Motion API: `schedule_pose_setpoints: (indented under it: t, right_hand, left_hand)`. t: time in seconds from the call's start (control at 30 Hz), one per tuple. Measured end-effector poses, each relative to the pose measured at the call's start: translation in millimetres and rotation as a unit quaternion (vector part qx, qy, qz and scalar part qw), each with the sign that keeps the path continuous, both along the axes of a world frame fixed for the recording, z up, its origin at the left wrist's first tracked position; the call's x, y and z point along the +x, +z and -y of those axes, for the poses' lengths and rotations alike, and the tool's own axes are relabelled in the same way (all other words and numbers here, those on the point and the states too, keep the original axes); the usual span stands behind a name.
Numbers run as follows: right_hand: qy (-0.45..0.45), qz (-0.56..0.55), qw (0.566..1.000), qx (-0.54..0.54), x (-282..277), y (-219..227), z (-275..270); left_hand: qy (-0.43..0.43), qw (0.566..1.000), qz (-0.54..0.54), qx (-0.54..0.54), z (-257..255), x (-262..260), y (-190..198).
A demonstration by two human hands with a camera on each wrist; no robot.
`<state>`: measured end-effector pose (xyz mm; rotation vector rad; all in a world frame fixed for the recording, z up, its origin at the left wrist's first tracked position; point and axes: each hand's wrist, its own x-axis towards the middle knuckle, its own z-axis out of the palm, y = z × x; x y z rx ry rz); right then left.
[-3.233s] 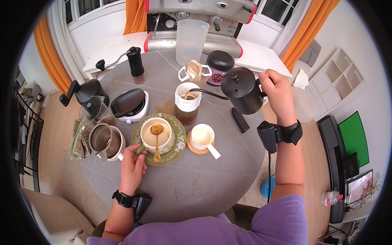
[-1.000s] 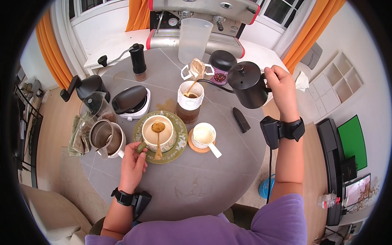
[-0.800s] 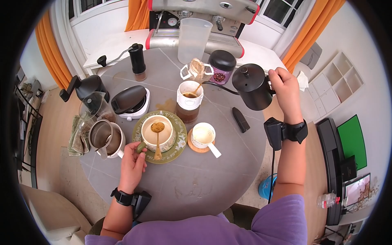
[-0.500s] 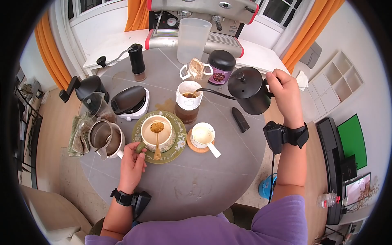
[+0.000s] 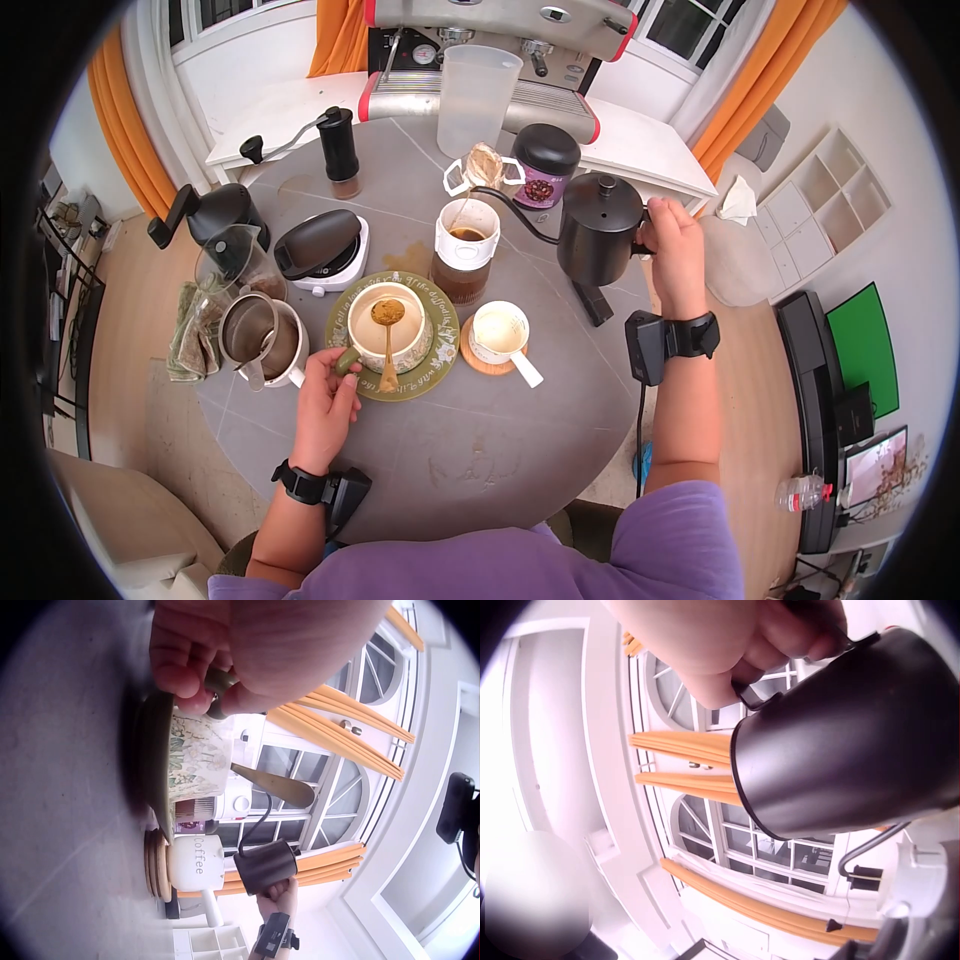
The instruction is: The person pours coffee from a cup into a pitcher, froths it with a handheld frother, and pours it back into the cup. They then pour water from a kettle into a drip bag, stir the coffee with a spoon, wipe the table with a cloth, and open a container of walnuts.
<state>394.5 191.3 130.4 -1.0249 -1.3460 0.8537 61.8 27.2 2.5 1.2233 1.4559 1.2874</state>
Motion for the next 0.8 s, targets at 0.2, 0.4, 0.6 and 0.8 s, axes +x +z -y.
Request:
schedule_pose_setpoints:
  t: [0.2, 0.4, 0.6, 0.8]
  right_hand:
    - [0.014, -0.142, 0.989, -0.040, -5, -31, 6]
    - [-0.052, -0.195, 0.979, -0.023, 0, -71, 5]
    - [-0.068, -0.118, 0.990, -0.030, 5, -116, 3]
    - [-0.063, -0.131, 0.988, -0.050, -1, -130, -2]
  left_hand:
    - [0.000, 1.000, -0.001, -0.003, 0, 0, 1]
    - [-0.005, 1.000, 0.000, -0.001, 0, 0, -1]
    - [-0.010, 1.000, -0.004, 0.005, 0, 0, -3]
    - [-0.008, 1.000, 0.000, -0.001, 0, 1, 0]
